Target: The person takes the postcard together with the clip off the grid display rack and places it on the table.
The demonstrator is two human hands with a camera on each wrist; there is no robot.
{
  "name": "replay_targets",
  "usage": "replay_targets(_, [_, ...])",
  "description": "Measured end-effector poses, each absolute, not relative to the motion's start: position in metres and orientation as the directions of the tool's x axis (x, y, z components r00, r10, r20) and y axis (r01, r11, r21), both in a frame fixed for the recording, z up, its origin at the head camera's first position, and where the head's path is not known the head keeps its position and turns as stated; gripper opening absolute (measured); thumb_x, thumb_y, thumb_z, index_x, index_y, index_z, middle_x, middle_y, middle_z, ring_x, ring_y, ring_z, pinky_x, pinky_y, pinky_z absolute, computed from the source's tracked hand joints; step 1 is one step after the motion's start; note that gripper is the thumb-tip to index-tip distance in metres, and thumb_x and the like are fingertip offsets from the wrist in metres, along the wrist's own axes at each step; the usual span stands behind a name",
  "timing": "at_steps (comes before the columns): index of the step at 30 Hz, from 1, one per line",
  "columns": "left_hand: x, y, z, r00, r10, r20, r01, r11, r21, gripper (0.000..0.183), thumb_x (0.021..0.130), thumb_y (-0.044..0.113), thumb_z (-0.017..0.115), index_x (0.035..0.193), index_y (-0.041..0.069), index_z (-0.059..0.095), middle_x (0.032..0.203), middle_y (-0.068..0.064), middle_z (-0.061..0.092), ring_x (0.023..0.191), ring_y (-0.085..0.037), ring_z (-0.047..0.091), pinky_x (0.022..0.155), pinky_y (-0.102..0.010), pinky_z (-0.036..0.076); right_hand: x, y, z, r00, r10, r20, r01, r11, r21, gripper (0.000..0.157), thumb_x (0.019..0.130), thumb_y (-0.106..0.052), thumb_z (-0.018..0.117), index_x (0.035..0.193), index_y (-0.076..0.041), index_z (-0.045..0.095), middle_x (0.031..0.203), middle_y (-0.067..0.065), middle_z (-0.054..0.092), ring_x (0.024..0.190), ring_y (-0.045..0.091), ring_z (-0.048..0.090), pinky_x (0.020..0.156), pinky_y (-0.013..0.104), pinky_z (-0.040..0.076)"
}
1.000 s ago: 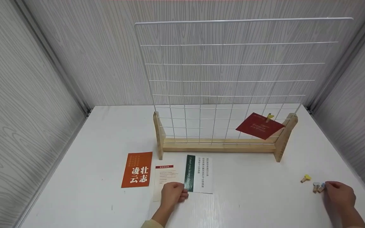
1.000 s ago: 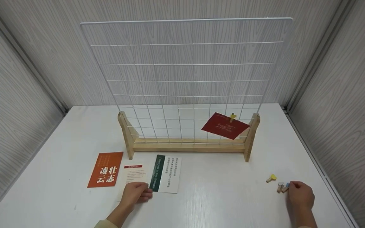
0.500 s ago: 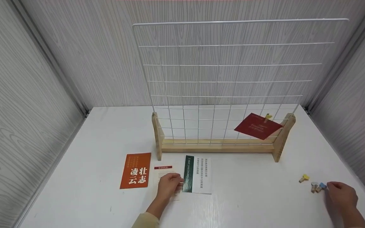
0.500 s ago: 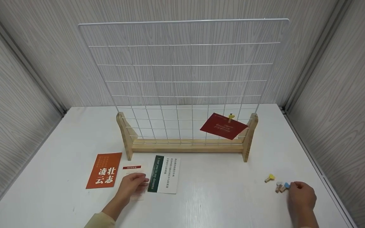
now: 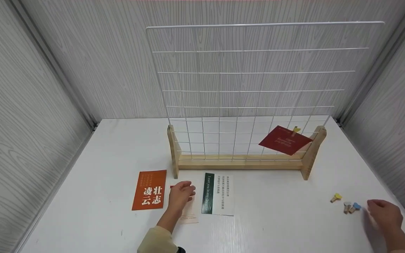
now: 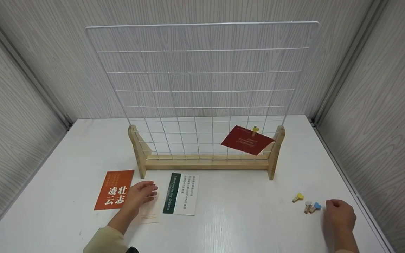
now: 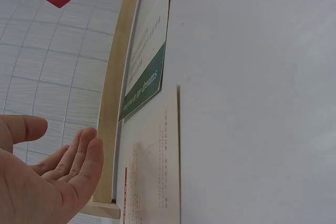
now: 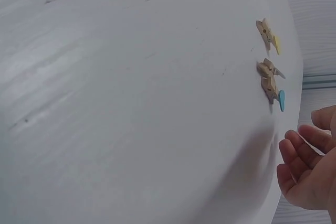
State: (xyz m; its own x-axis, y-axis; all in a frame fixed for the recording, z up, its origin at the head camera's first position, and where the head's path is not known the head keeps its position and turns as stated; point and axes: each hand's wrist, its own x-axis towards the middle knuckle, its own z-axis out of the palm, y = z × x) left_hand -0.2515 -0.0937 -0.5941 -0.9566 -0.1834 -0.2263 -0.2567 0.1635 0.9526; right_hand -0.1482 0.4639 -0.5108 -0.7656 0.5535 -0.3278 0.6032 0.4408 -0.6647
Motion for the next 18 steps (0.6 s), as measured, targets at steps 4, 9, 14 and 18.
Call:
replay_targets(4, [-0.262,-0.094,-0.592,-0.956,-0.188,-0.227,-0.259,0.169,0.951,0.030,0.081,0.025,0.059,0.108,0.011,0.055,0.091,-0.003,0.061,0.076,-0.015,0.059,0.065,-0.029,0.049,-0.153,0.465,-0.506,-0.762,0.556,-0.330,0.611,0.449,-0.652,0.053,0.087,-0.032,0.042,0.118,0.012,0.039,0.098,0.025,0.052,0.091,0.035,0.047,0.067,0.040,0.042])
replay_targets(9, [-0.267,-0.093,-0.581,-0.974,-0.136,-0.179,-0.203,0.185,0.962,0.034,0.082,0.026,0.057,0.111,0.008,0.054,0.095,-0.006,0.061,0.078,-0.016,0.059,0.065,-0.027,0.048,-0.158,0.465,-0.498,-0.778,0.548,-0.306,0.594,0.484,-0.643,0.053,0.089,-0.032,0.040,0.119,0.012,0.037,0.115,0.031,0.039,0.100,0.040,0.039,0.071,0.042,0.040])
replay_targets(14, [-0.280,-0.091,-0.582,-0.985,-0.104,-0.139,-0.158,0.207,0.966,0.039,0.083,0.033,0.056,0.114,0.010,0.052,0.098,-0.005,0.060,0.082,-0.016,0.058,0.068,-0.028,0.047,-0.156,0.463,-0.486,-0.822,0.509,-0.255,0.524,0.501,-0.689,0.057,0.089,-0.035,0.038,0.120,0.013,0.035,0.116,0.032,0.036,0.098,0.040,0.039,0.070,0.042,0.040])
replay_targets(18, [-0.290,-0.086,-0.581,-0.988,-0.096,-0.117,-0.136,0.230,0.964,0.043,0.081,0.040,0.056,0.114,0.012,0.053,0.097,-0.002,0.059,0.081,-0.013,0.058,0.067,-0.027,0.047,-0.155,0.460,-0.477,-0.844,0.493,-0.213,0.474,0.498,-0.726,0.060,0.089,-0.038,0.036,0.121,0.013,0.034,0.117,0.032,0.035,0.098,0.039,0.039,0.070,0.041,0.040])
